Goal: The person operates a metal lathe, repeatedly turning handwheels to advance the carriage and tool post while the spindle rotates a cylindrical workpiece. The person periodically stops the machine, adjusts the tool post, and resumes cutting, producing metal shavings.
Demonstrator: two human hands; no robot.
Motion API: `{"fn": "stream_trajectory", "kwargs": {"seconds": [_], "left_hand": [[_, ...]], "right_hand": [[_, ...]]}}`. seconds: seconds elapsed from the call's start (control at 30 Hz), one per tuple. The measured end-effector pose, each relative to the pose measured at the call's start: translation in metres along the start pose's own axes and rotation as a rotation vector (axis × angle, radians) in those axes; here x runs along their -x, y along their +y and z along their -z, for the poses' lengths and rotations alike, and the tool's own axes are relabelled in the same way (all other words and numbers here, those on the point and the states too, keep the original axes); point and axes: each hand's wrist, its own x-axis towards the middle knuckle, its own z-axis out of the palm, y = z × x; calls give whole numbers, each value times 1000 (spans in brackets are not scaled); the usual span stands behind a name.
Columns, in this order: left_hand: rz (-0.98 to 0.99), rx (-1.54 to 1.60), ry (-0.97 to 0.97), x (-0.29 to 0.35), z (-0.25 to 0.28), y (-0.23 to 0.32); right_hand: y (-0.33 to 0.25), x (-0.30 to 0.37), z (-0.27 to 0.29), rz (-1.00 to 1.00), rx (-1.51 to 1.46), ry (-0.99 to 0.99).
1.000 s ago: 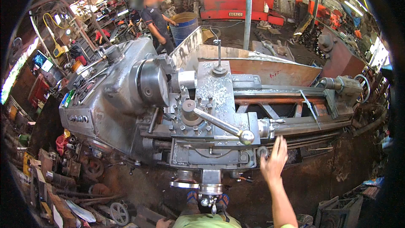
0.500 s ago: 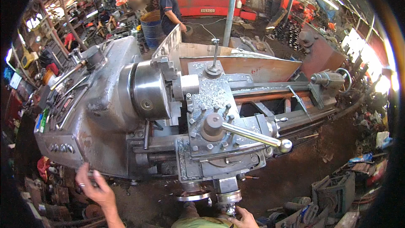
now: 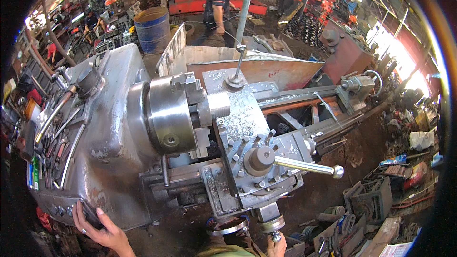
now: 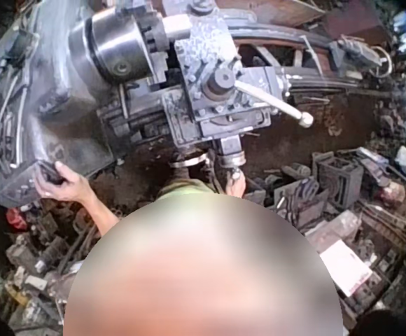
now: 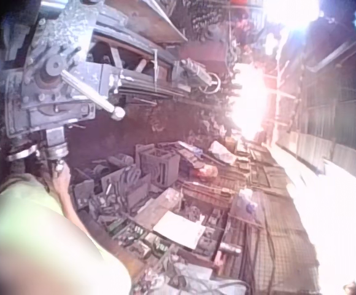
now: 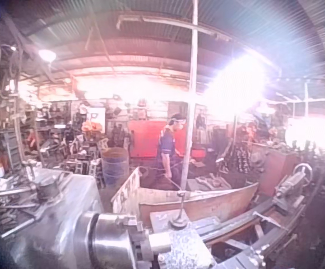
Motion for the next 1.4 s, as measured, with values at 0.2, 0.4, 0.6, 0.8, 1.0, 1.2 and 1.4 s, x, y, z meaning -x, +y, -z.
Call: {"fn": "stream_trajectory", "kwargs": {"seconds": [0.2, 0.4, 0.6, 0.8, 1.0, 1.2, 1.4], "left_hand": [[12, -17, -2, -5, -1, 3], [7, -50, -5, -4, -3, 2], [12, -88, -17, -4, -2, 3], [2, -103, 4, -3, -6, 3], [6, -84, 7, -3, -7, 3], [-4, -83, 20, -2, -7, 2], [16, -91, 41, -3, -8, 5]], "right_hand": [[3, -1, 5, -92, -48, -61], [10, -2, 10, -143, -125, -134], [2, -5, 10, -409, -448, -339], [-36, -11, 31, -899, -933, -311], [-71, -25, 30, -1142, -1028, -98], [-63, -25, 41, -1153, -1042, -209], [-55, -23, 40, -1111, -1019, -265]]}}
